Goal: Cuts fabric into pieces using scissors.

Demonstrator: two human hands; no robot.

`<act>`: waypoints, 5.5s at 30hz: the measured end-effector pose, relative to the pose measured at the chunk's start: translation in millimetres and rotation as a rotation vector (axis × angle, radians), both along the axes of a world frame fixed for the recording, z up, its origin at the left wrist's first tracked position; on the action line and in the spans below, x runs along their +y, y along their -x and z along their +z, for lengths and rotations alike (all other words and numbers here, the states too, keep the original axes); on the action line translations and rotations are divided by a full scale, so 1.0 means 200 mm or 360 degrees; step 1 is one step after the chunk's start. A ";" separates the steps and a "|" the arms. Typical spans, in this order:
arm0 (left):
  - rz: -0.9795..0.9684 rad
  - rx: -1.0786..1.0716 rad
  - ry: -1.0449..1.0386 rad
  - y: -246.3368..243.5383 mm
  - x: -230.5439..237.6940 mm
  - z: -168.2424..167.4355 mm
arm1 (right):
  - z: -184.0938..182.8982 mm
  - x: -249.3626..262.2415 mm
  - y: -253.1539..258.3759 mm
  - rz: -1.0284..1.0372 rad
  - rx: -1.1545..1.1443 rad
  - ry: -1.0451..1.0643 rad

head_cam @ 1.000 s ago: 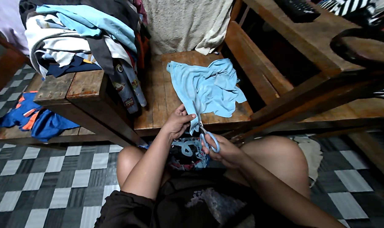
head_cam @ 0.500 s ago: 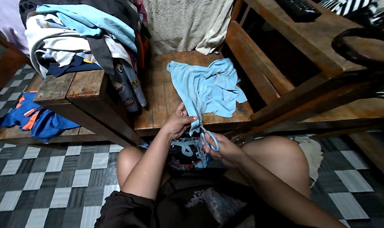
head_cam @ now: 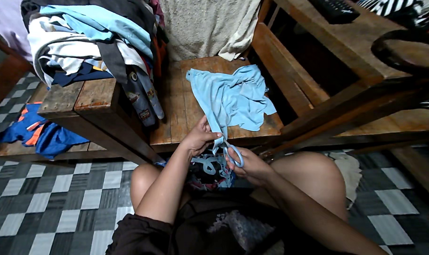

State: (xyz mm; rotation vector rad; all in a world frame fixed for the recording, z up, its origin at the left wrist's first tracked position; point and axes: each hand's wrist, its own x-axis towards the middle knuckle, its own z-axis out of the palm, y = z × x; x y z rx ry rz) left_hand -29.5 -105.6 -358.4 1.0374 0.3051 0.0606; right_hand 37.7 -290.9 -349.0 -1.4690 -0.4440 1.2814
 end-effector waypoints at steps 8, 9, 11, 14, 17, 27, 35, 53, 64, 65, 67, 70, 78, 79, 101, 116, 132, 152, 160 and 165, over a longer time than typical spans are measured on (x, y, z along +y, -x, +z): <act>-0.0035 0.0001 -0.0015 0.00 0.00 0.00 | 0.00 0.02 0.00 -0.0056 0.0009 0.0023; -0.0039 0.0003 -0.0015 0.01 0.00 0.00 | 0.00 0.02 0.01 -0.0061 0.0008 0.0028; -0.0042 0.0002 -0.0021 0.01 0.00 0.00 | 0.00 0.02 0.01 -0.0060 0.0012 0.0023; -0.0084 0.0014 -0.0031 0.01 0.00 -0.01 | 0.00 0.03 0.00 -0.0048 0.0033 -0.0006; -0.0160 0.0036 -0.0069 0.01 0.00 -0.01 | -0.02 0.03 -0.02 -0.0042 0.0072 -0.0047; -0.0186 -0.0018 -0.0035 0.02 0.01 -0.01 | 0.00 0.05 -0.01 -0.0102 0.0062 0.0015; -0.0315 -0.0009 -0.0066 0.03 0.01 -0.01 | -0.02 0.07 -0.05 -0.0113 0.0097 0.0004; 0.0558 0.0192 -0.0181 -0.16 0.07 -0.14 | -0.03 0.03 -0.06 -0.0033 -0.0047 0.0133; 0.0420 0.0076 0.0184 -0.13 0.11 -0.08 | -0.05 0.06 -0.09 0.0051 0.0019 0.0025; 0.0400 0.0083 0.0178 -0.13 0.11 -0.07 | -0.05 0.07 -0.09 0.0058 0.0022 0.0006; 0.0361 0.0084 0.0170 -0.12 0.12 -0.07 | -0.05 0.08 -0.09 0.0059 0.0034 -0.0003; 0.0339 0.0071 0.0188 -0.12 0.12 -0.07 | -0.05 0.10 -0.09 0.0049 0.0048 -0.0001; 0.0336 0.0030 0.0224 -0.12 0.12 -0.08 | -0.04 0.10 -0.06 -0.0041 0.0045 0.0017; 0.0332 0.0026 0.0230 -0.12 0.12 -0.08 | -0.04 0.10 -0.06 -0.0047 0.0041 0.0014; 0.0333 -0.0026 0.0333 -0.12 0.10 -0.08 | -0.04 0.11 -0.07 0.0014 0.0177 -0.0037; 0.0286 -0.0067 0.0333 -0.12 0.09 -0.09 | -0.02 0.11 -0.05 -0.0084 0.0061 -0.0021; 0.0213 -0.0003 0.0281 -0.10 0.09 -0.07 | -0.03 0.15 -0.07 -0.0121 0.0078 0.0048; 0.0043 0.0021 0.0155 -0.08 0.10 -0.09 | -0.04 0.17 -0.09 -0.0133 0.0133 0.0060; -0.0003 0.0048 0.0117 -0.07 0.09 -0.08 | -0.03 0.19 -0.12 -0.0112 0.0147 0.0080; -0.0032 0.0048 0.0110 -0.07 0.10 -0.10 | -0.04 0.18 -0.13 -0.0095 0.0066 0.0123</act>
